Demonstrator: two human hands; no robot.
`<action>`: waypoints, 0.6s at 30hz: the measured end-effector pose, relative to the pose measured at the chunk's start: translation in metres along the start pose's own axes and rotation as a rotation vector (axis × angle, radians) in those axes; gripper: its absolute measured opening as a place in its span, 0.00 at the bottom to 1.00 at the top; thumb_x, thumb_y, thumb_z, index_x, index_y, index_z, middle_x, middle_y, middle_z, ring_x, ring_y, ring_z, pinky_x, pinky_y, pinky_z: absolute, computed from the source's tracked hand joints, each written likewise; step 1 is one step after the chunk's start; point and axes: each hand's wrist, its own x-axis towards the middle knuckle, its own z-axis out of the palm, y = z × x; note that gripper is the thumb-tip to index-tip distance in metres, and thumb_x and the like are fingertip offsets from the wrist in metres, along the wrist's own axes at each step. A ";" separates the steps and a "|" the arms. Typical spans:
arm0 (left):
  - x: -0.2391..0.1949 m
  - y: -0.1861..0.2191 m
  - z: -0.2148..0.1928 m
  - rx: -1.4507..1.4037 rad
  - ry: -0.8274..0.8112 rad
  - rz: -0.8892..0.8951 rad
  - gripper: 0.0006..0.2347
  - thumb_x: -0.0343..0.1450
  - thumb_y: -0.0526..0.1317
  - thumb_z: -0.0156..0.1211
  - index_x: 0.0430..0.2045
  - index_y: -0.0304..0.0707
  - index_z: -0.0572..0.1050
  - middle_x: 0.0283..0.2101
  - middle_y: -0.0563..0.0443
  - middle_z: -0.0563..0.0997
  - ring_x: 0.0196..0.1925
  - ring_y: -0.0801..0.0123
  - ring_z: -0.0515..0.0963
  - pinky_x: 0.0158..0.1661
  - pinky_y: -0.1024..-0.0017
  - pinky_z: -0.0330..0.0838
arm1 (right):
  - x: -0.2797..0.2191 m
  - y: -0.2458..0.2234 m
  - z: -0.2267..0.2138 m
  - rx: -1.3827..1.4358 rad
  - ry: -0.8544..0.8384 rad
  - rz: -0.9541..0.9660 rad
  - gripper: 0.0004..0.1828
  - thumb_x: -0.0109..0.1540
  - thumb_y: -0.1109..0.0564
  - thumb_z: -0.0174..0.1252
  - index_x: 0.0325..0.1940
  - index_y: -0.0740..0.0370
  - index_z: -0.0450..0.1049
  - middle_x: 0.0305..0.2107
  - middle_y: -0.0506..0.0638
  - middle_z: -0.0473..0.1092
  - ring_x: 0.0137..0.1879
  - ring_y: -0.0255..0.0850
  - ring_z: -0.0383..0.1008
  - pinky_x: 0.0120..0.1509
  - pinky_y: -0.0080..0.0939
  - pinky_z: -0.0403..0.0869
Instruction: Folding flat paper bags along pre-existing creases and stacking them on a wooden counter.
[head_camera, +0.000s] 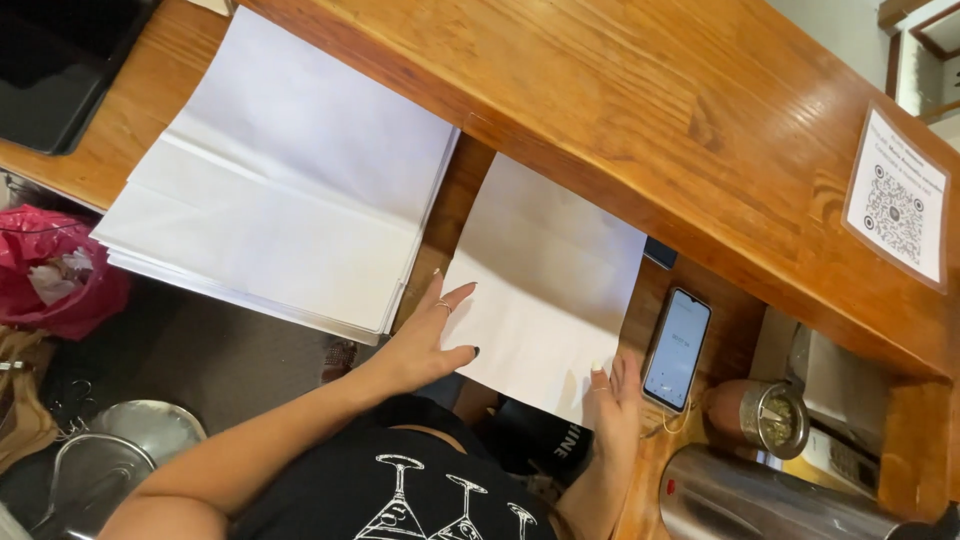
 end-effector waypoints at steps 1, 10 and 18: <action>-0.004 0.006 -0.001 0.004 0.000 -0.001 0.38 0.66 0.42 0.59 0.74 0.47 0.49 0.78 0.35 0.26 0.82 0.55 0.28 0.73 0.58 0.34 | 0.003 0.003 -0.003 0.004 -0.001 0.001 0.38 0.65 0.55 0.50 0.78 0.61 0.48 0.75 0.58 0.53 0.81 0.44 0.51 0.80 0.45 0.55; 0.007 0.011 -0.013 -0.413 0.284 0.024 0.28 0.65 0.32 0.52 0.65 0.43 0.64 0.70 0.47 0.70 0.56 0.66 0.82 0.56 0.71 0.72 | 0.057 0.061 -0.038 0.211 0.072 0.097 0.43 0.60 0.55 0.61 0.77 0.64 0.54 0.57 0.58 0.70 0.56 0.47 0.74 0.57 0.44 0.74; 0.018 0.003 -0.038 -0.597 0.024 -0.161 0.30 0.60 0.35 0.58 0.62 0.36 0.71 0.51 0.44 0.83 0.48 0.62 0.82 0.48 0.69 0.73 | 0.012 0.033 -0.034 0.193 -0.092 0.025 0.37 0.62 0.65 0.52 0.77 0.57 0.55 0.65 0.53 0.64 0.63 0.49 0.67 0.65 0.54 0.71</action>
